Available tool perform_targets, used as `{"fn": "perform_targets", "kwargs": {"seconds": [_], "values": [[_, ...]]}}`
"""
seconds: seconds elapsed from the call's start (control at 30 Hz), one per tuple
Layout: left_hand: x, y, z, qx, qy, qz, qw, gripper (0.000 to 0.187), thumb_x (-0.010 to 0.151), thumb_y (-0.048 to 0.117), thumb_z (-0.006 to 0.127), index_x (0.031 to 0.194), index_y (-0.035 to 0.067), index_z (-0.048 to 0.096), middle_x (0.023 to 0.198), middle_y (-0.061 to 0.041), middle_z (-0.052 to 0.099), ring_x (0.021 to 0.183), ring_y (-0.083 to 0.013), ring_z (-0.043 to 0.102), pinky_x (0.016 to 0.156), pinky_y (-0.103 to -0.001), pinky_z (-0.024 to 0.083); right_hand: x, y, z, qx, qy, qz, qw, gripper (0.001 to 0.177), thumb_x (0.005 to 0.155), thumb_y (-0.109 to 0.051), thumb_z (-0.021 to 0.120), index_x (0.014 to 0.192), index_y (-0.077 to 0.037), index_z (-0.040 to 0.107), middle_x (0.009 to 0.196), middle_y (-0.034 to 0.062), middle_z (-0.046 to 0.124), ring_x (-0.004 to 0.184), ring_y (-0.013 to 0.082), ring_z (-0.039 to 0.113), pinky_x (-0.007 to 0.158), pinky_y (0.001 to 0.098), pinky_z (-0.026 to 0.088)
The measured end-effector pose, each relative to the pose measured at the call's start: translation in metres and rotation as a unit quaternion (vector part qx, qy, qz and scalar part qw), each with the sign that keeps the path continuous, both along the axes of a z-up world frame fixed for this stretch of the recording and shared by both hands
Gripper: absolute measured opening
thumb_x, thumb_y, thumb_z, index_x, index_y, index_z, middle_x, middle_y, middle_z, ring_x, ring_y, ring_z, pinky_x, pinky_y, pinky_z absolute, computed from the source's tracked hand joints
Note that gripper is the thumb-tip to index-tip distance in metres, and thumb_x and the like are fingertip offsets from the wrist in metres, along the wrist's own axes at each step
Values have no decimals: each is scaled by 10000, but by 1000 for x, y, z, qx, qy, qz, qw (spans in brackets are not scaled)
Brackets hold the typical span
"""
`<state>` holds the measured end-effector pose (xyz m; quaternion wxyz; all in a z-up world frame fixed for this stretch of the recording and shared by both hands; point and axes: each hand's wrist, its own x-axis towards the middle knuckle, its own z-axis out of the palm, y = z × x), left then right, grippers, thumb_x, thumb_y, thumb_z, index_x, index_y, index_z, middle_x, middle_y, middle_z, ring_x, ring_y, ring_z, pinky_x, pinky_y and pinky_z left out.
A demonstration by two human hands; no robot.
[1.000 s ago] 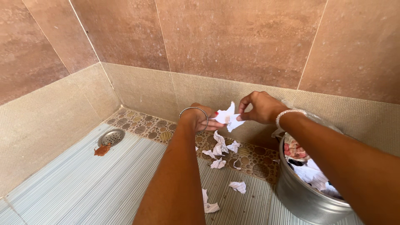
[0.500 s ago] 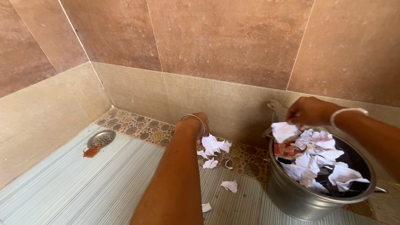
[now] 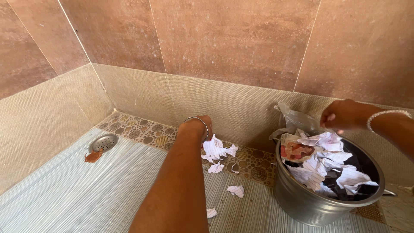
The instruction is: The person picks up crumpled pieces of paper and trash from the tiled floor and places them into a metal bucket. The task involves gathering scattered debris by hand and depositing it into the container.
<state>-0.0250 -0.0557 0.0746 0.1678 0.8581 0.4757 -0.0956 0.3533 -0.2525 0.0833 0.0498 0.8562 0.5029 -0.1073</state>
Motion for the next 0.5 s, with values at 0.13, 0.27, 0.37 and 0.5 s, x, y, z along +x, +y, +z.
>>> {"fn": "perform_targets", "kwargs": {"seconds": [0.13, 0.27, 0.37, 0.5], "values": [[2, 0, 3, -43, -27, 9, 999, 183, 880, 86, 721, 1049, 32, 676, 975, -179, 773, 870, -283, 759, 769, -444, 602, -24, 11, 9, 22, -18, 34, 999, 314, 948, -387, 634, 1141, -202, 799, 1172, 17, 820, 956, 187, 824, 1025, 381, 585], [11, 11, -7, -37, -133, -5, 990, 141, 881, 90, 743, 994, 19, 699, 938, -155, 751, 851, -221, 704, 779, -410, 559, -59, 26, 17, 38, 14, 59, 997, 349, 925, -393, 647, 1172, -188, 783, 1199, 36, 807, 1000, 190, 806, 1054, 392, 568], [29, 28, -14, -66, -261, 4, 963, 176, 845, 80, 779, 986, 26, 688, 926, -105, 777, 837, -167, 707, 772, -342, 546, -90, 43, 23, 46, 68, 66, 994, 438, 917, -448, 638, 1242, -175, 746, 1258, 65, 775, 995, 213, 821, 1038, 414, 557], [48, 39, -10, -170, -375, 13, 911, 192, 812, 92, 806, 989, 42, 748, 916, -100, 779, 777, -185, 638, 706, -361, 521, -132, 59, 35, 44, 170, 54, 983, 590, 893, -545, 614, 1354, -177, 629, 1344, 76, 691, 1021, 227, 772, 924, 411, 609]]}}
